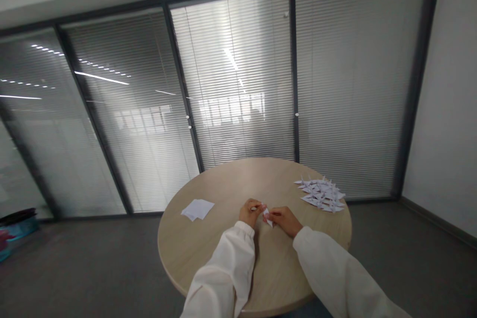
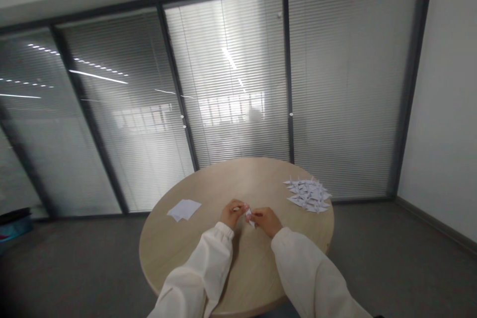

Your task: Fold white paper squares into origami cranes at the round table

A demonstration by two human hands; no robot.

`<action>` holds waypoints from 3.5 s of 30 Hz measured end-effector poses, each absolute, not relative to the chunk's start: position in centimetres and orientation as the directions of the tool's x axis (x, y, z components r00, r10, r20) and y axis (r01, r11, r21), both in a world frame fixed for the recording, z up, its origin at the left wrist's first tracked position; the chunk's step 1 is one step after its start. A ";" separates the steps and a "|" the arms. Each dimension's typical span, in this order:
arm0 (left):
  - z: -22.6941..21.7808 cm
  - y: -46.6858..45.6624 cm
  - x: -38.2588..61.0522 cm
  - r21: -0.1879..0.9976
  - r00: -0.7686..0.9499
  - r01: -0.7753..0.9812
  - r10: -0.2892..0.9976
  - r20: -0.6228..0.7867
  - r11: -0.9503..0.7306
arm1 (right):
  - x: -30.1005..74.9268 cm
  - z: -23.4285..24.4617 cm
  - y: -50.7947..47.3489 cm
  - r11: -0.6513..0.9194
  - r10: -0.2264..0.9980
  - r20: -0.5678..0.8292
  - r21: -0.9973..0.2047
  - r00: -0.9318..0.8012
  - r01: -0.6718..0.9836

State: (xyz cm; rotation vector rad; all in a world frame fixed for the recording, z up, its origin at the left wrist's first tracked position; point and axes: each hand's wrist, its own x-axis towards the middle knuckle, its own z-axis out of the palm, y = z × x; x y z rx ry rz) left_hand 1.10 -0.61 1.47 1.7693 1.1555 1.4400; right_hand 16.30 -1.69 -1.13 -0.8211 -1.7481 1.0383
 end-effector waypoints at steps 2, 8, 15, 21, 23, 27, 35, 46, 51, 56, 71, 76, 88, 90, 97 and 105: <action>1.3 -0.5 1.0 0.852 0.064 0.261 0.888 0.455 -0.455 | 16.4 -1.1 -1.7 0.445 0.858 0.379 -0.886 -0.347 0.132; 1.1 -0.5 1.0 0.871 0.098 0.271 0.912 0.398 -0.410 | 16.6 -0.8 -1.9 0.471 0.873 0.396 -0.836 -0.284 0.281; 1.0 -0.4 0.9 0.869 0.095 0.271 0.910 0.404 -0.414 | 16.5 -0.6 -2.0 0.459 0.872 0.388 -0.861 -0.298 0.221; 1.2 -0.4 0.8 0.863 0.096 0.278 0.906 0.411 -0.421 | 16.0 -0.6 -2.2 0.385 0.873 0.329 -0.918 -0.360 0.096; 1.3 -0.5 0.9 0.862 0.099 0.287 0.908 0.406 -0.417 | 15.9 -0.6 -2.3 0.381 0.870 0.327 -0.921 -0.369 0.082; 1.4 -0.7 1.1 0.870 0.123 0.275 0.913 0.390 -0.409 | 16.1 -0.5 -2.4 0.407 0.865 0.352 -0.909 -0.357 0.090; 1.2 -0.4 1.0 0.863 0.097 0.274 0.905 0.414 -0.424 | 16.2 -0.6 -2.2 0.418 0.859 0.358 -0.903 -0.366 0.098; 0.4 0.4 0.7 0.906 0.128 0.203 0.927 0.352 -0.372 | 16.4 -1.0 -2.0 0.456 0.852 0.402 -0.885 -0.336 0.096; 0.0 0.7 0.9 0.942 0.076 0.150 0.953 0.293 -0.302 | 16.4 -0.6 -2.4 0.487 0.843 0.419 -0.860 -0.337 0.150; 0.4 0.2 0.9 0.835 0.019 0.344 0.893 0.450 -0.428 | 16.3 -0.3 -2.6 0.474 0.845 0.408 -0.871 -0.346 0.130; 0.9 -0.5 1.1 0.903 0.209 0.239 0.927 0.312 -0.358 | 15.8 -1.2 -1.7 0.446 0.862 0.413 -0.894 -0.295 0.053; 0.7 -0.4 1.3 0.974 0.186 0.038 0.959 0.213 -0.223 | 16.3 -1.7 -1.3 0.433 0.892 0.389 -0.880 -0.229 0.193; 1.1 -0.5 1.3 0.986 0.123 -0.125 0.984 0.126 -0.110 | 16.4 -1.9 -1.3 0.416 0.908 0.375 -0.858 -0.188 0.302; 1.1 -0.5 1.2 0.985 0.119 -0.123 0.984 0.133 -0.118 | 16.4 -2.0 -1.3 0.410 0.911 0.370 -0.854 -0.180 0.319; 1.2 -0.4 1.1 0.985 0.042 -0.075 0.986 0.162 -0.158 | 16.3 -1.9 -1.3 0.436 0.896 0.429 -0.801 -0.115 0.410; 1.7 -1.0 1.3 0.982 0.053 0.017 0.981 0.184 -0.186 | 15.7 -0.8 -2.1 0.474 0.877 0.473 -0.817 -0.089 0.328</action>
